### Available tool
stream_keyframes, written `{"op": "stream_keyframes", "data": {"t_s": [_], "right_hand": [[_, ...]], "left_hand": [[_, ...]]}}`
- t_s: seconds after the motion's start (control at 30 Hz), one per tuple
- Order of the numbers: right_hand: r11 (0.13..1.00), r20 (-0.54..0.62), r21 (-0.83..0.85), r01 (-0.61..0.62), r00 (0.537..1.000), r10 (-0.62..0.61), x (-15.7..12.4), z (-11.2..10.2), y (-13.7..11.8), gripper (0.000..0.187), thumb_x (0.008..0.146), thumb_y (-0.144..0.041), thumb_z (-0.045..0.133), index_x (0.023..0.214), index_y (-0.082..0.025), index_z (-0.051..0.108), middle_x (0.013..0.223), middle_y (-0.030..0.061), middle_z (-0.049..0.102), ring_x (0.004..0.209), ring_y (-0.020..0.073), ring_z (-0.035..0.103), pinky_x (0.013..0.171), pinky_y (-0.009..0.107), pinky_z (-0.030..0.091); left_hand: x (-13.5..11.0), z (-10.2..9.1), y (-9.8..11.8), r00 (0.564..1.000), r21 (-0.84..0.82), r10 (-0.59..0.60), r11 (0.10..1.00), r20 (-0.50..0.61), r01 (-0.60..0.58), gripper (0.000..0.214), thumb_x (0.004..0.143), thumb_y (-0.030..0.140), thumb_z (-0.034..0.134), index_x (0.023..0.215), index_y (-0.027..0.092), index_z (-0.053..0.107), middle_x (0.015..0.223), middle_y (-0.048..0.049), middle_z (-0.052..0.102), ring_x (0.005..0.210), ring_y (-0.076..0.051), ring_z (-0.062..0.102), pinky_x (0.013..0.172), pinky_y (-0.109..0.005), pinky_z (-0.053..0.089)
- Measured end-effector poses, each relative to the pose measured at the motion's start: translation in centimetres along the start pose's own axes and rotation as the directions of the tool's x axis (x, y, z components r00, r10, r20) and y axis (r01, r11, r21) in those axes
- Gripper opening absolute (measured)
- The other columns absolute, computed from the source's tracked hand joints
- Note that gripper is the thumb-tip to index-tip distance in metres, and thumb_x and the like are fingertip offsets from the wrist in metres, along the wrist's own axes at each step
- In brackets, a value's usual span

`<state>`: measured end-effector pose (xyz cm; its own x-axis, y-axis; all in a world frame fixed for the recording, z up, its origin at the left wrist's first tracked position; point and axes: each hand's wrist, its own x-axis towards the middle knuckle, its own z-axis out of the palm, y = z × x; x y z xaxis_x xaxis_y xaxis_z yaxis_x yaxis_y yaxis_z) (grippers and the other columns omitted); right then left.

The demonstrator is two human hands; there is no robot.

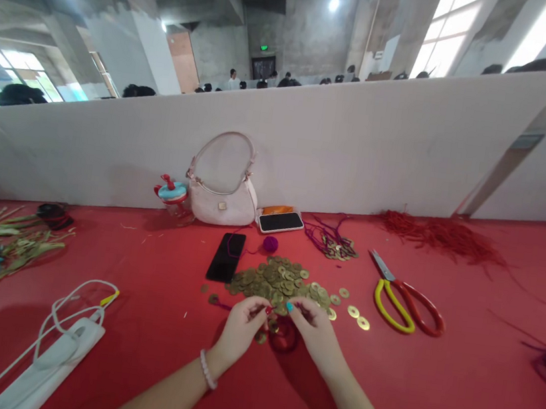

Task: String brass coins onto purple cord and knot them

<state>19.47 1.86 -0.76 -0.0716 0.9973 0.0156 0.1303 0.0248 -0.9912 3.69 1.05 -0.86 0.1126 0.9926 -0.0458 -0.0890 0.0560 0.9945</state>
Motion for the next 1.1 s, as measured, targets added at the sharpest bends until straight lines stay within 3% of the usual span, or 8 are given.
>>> {"op": "stream_keyframes", "data": {"t_s": [0.27, 0.37, 0.43, 0.57, 0.7, 1.1], "right_hand": [[0.999, -0.019, 0.026, -0.03, 0.999, 0.031, -0.2, 0.1, -0.5, 0.035, 0.071, -0.048, 0.058, 0.082, -0.015, 0.063, 0.08, 0.0084, 0.068, 0.076, 0.0224, 0.063, 0.068, 0.032, 0.051], [0.999, -0.055, -0.023, 0.031, 0.998, -0.033, -0.3, 0.2, -0.5, 0.031, 0.072, -0.045, 0.056, 0.081, -0.016, 0.064, 0.079, 0.0082, 0.068, 0.074, 0.0218, 0.063, 0.067, 0.032, 0.051], [0.984, -0.116, -0.14, 0.11, 0.985, -0.127, -0.5, 0.2, -0.6, 0.027, 0.073, -0.042, 0.056, 0.079, -0.017, 0.065, 0.079, 0.0078, 0.067, 0.073, 0.0211, 0.062, 0.067, 0.031, 0.051], [0.872, -0.122, -0.4, 0.283, 0.926, -0.357, -0.9, 0.3, -0.8, 0.021, 0.076, -0.035, 0.052, 0.076, -0.02, 0.067, 0.079, 0.0067, 0.067, 0.075, 0.0204, 0.062, 0.07, 0.032, 0.051], [0.756, -0.074, -0.529, 0.385, 0.867, -0.493, -1.1, 0.6, -0.5, 0.023, 0.079, -0.032, 0.049, 0.08, -0.022, 0.069, 0.083, 0.0066, 0.068, 0.079, 0.021, 0.063, 0.072, 0.034, 0.052], [0.583, 0.024, -0.652, 0.485, 0.782, -0.623, -1.4, 1.1, 0.0, 0.021, 0.082, -0.027, 0.048, 0.081, -0.022, 0.069, 0.083, 0.0053, 0.069, 0.076, 0.0193, 0.064, 0.07, 0.032, 0.052]], "left_hand": [[0.0, -0.1, -0.4, 0.999, 0.026, 0.007, 1.0, 0.037, -0.008, 0.015, 0.075, 0.028, 0.055, 0.08, 0.014, 0.058, 0.062, -0.0017, 0.059, 0.048, -0.009, 0.048, 0.041, -0.017, 0.034], [-0.1, -0.2, -0.5, 0.999, 0.032, 0.0, 0.999, 0.04, -0.001, 0.016, 0.075, 0.029, 0.056, 0.081, 0.014, 0.058, 0.065, -0.0027, 0.061, 0.048, -0.009, 0.049, 0.041, -0.017, 0.035], [-0.1, -0.1, -0.5, 0.999, 0.031, 0.006, 1.0, 0.036, -0.007, 0.016, 0.075, 0.029, 0.056, 0.08, 0.014, 0.058, 0.066, -0.0031, 0.061, 0.049, -0.01, 0.05, 0.044, -0.018, 0.037], [-0.1, -0.1, -0.4, 0.999, 0.025, 0.013, 1.0, 0.047, -0.014, 0.016, 0.075, 0.029, 0.056, 0.078, 0.014, 0.057, 0.063, -0.0019, 0.06, 0.049, -0.009, 0.049, 0.046, -0.019, 0.037], [-0.1, -0.1, -0.2, 0.999, 0.025, -0.013, 1.0, 0.04, 0.012, 0.018, 0.073, 0.032, 0.058, 0.078, 0.014, 0.056, 0.055, 0.002, 0.053, 0.045, -0.008, 0.045, 0.045, -0.019, 0.035], [0.1, 0.0, 0.8, 0.998, -0.105, -0.063, 0.992, 0.004, 0.063, 0.026, 0.065, 0.036, 0.065, 0.074, 0.013, 0.056, 0.053, 0.0022, 0.053, 0.045, -0.009, 0.046, 0.046, -0.02, 0.036]]}}
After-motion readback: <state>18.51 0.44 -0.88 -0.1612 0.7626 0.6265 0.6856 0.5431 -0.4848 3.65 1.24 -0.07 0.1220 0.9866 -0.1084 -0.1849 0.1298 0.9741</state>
